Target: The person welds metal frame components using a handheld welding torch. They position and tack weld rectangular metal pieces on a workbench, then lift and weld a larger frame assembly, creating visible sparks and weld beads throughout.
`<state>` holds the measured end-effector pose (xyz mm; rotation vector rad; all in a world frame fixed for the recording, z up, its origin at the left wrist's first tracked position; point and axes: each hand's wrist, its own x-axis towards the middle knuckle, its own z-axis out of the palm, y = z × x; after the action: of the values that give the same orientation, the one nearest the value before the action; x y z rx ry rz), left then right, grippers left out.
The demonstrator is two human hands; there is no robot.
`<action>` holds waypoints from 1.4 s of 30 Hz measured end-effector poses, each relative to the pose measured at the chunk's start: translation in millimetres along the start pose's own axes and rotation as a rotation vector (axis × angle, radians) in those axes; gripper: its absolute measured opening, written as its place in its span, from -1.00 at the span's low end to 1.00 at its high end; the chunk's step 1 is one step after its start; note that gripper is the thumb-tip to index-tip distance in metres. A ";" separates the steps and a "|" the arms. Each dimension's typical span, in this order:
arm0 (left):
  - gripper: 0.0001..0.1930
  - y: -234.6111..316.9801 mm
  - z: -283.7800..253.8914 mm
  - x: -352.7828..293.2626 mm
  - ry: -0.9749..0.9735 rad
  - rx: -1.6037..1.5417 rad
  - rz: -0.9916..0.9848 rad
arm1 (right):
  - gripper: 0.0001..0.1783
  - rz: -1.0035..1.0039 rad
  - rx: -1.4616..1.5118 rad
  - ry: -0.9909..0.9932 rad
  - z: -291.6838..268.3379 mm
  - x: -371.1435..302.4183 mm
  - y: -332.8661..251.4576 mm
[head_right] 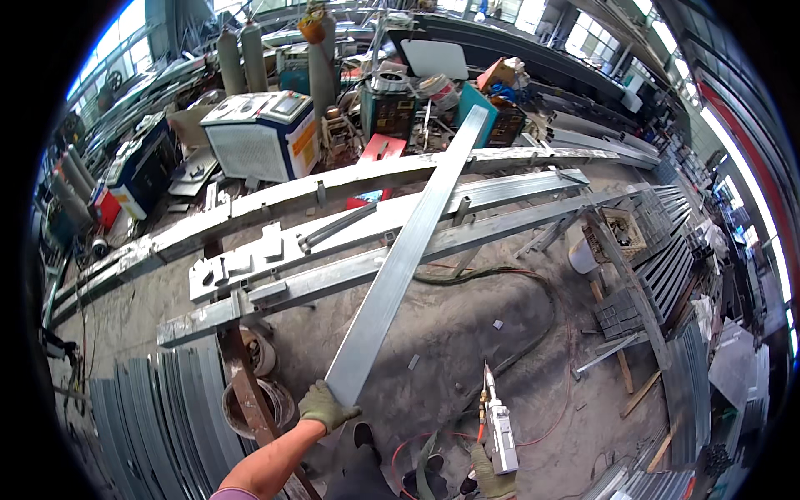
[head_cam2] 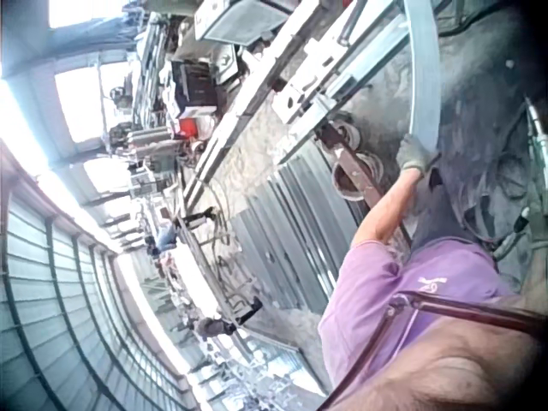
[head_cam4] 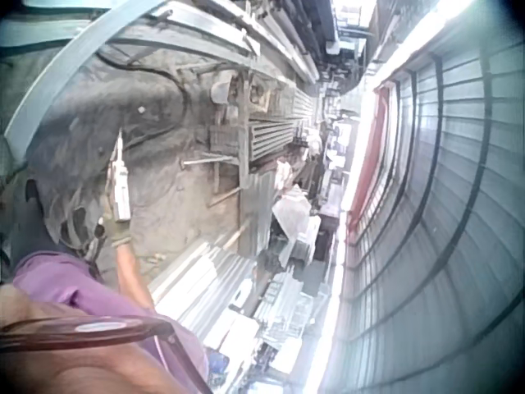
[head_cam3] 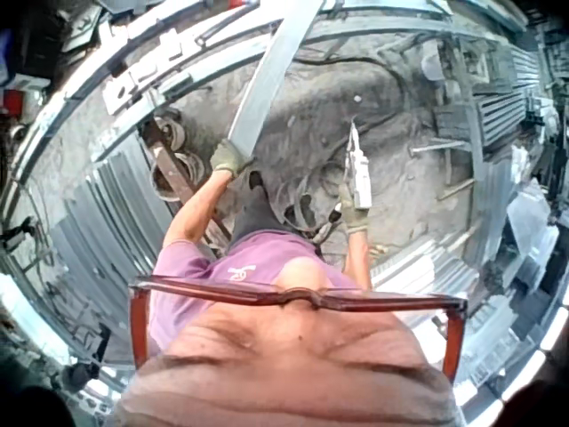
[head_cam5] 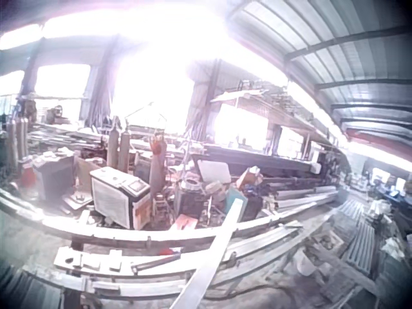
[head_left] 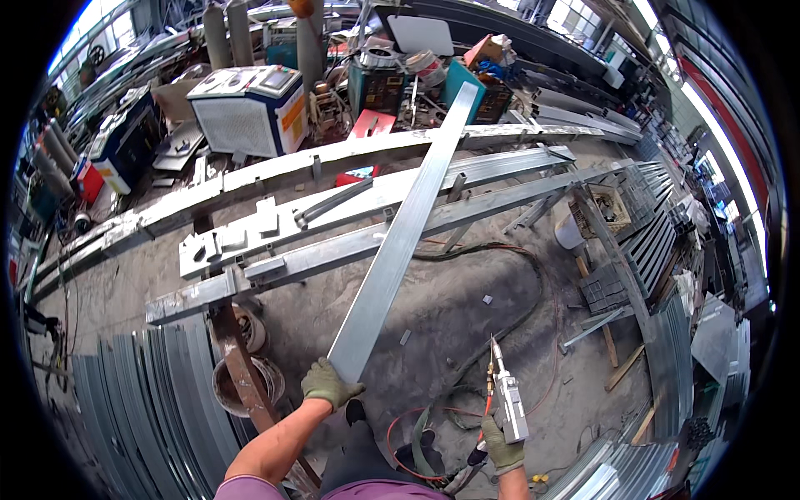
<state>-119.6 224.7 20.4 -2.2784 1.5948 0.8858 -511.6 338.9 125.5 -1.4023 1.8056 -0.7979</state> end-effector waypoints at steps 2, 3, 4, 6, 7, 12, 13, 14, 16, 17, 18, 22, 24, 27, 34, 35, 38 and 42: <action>0.39 -13.5 -4.2 8.7 -0.105 -0.083 0.000 | -0.89 0.019 0.023 0.064 10.6 -5.2 -0.9; 0.41 -17.7 -7.4 13.8 -0.158 -0.129 0.001 | -0.90 0.027 0.030 0.096 15.2 -7.3 -2.5; 0.33 -18.8 -11.6 16.1 -0.151 -0.133 0.035 | -0.89 0.057 0.038 0.125 18.0 -10.3 -2.8; 0.16 -74.6 23.7 70.9 -0.286 -0.466 0.152 | -0.89 0.018 0.084 0.139 25.8 -10.5 11.4; 0.08 -84.7 35.8 84.3 -0.355 -0.639 0.211 | -0.88 0.000 0.101 0.143 17.1 -7.4 16.4; -0.11 -44.5 -22.6 50.6 -0.305 -0.204 0.219 | -0.83 0.102 0.132 0.125 13.3 -15.1 7.6; -0.13 -29.9 -35.6 37.8 -0.251 -0.152 0.183 | -0.82 0.143 0.173 0.109 12.5 -13.6 3.5; -0.14 -20.7 -41.8 22.3 -0.207 -0.097 0.139 | -0.82 0.194 0.212 0.086 9.9 -15.4 -3.0; -0.20 -16.4 -38.4 10.2 -0.069 -0.030 0.126 | -0.81 0.065 0.149 0.091 11.7 -7.5 -5.5; -0.26 -14.8 -35.6 5.0 -0.031 -0.027 0.142 | -0.81 0.094 0.158 0.066 10.3 -6.4 -7.4; -0.31 -10.6 -32.4 3.2 -0.033 -0.023 0.113 | -0.81 0.123 0.167 0.041 8.8 -3.5 -12.1; -0.41 3.3 -22.5 -10.6 0.010 -0.021 0.057 | -0.82 0.049 0.179 -0.074 13.4 8.9 1.4; -0.42 7.4 -11.9 -13.2 0.045 -0.070 0.030 | -0.84 -0.073 0.128 -0.108 19.5 13.9 -16.6; -0.43 16.6 -1.1 -17.7 0.073 -0.078 -0.003 | -0.86 0.097 0.344 -0.197 15.7 10.6 -21.7; -0.53 45.9 51.4 -19.5 0.200 -0.145 -0.040 | -0.81 -0.003 0.268 -0.257 -23.8 -2.2 12.5; -0.53 48.4 56.8 -17.6 0.212 -0.157 -0.059 | -0.81 0.000 0.278 -0.261 -29.7 -7.1 23.1; -0.60 54.7 85.6 -6.5 0.306 -0.142 -0.097 | -0.77 -0.026 0.276 -0.280 -60.4 -18.1 45.4; -0.78 65.8 128.8 1.8 0.485 -0.126 -0.145 | -0.76 -0.106 0.232 -0.215 -97.3 -25.5 98.5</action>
<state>-223.7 262.3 -72.6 -2.8157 1.5466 0.4260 -640.9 390.3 104.1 -1.3823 1.4373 -0.8467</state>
